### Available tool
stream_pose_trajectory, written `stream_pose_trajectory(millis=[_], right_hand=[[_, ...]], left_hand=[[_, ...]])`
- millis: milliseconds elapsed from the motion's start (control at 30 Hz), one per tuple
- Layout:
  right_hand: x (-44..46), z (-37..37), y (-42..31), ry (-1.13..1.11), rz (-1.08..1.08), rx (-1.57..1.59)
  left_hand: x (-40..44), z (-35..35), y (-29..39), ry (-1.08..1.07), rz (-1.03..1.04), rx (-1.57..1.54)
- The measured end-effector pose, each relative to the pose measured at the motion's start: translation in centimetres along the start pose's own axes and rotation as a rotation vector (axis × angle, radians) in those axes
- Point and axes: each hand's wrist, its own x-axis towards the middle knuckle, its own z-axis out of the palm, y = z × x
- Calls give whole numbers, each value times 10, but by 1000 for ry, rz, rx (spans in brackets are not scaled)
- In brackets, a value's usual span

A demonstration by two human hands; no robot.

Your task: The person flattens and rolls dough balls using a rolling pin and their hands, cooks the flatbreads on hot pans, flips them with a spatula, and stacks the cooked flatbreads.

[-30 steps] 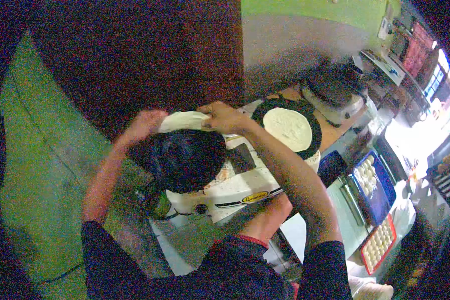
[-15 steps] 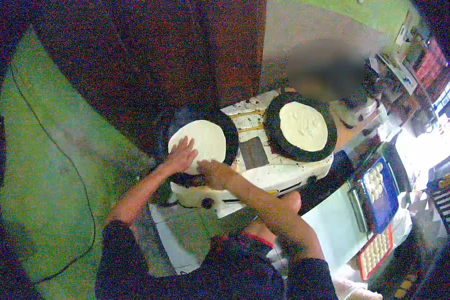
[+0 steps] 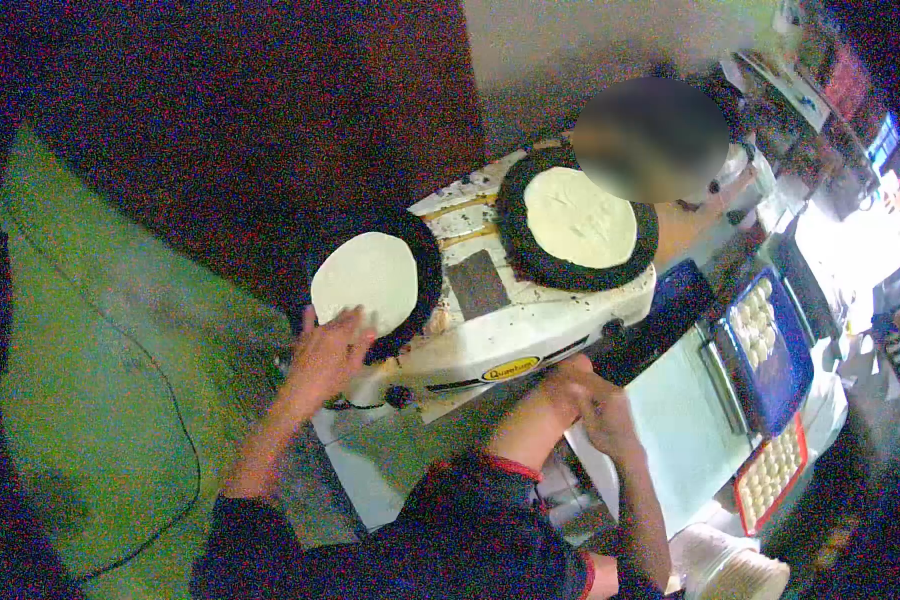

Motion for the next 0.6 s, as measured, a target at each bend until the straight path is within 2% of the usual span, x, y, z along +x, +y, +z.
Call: stream_pose_trajectory(millis=[33, 67, 100, 133, 200, 233, 267, 300, 333, 367, 400, 433, 533, 600], right_hand=[[-25, -17, 14, 118, 138, 118], [-51, -33, 39, 214, 208, 31], [-77, -48, 60, 311, 279, -55], [-97, -59, 75, 373, 322, 36], [-143, -80, 107, 557, 424, 202], [-198, -99, 125, 667, 458, 172], [-217, -103, 141, 707, 457, 144], [-195, -97, 156, 715, 416, 134], [-200, -105, 151, 712, 452, 141], [-210, -111, 144, 701, 492, 148], [-222, -115, 145, 724, 512, 157], [-233, -118, 151, 739, 522, 169], [-260, -141, 167, 795, 539, 182], [-267, -152, 194, 847, 498, 210]], left_hand=[[11, -5, 33, -33, 82, -141], [23, -5, 78, -163, 21, -442], [26, -18, 138, -170, 51, -430], [36, 48, 171, 21, 337, -754], [62, 112, 280, -108, 467, -1093], [74, 154, 382, -217, 426, -1198], [101, 188, 437, -185, 445, -1113], [152, 207, 448, -153, 418, -1090], [173, 205, 478, -243, 252, -991], [199, 245, 504, -44, 375, -1027], [211, 255, 523, -108, 291, -1065], [240, 315, 536, -267, 193, -1152], [245, 312, 538, -389, 127, -832], [221, 286, 523, -500, 164, -798]])
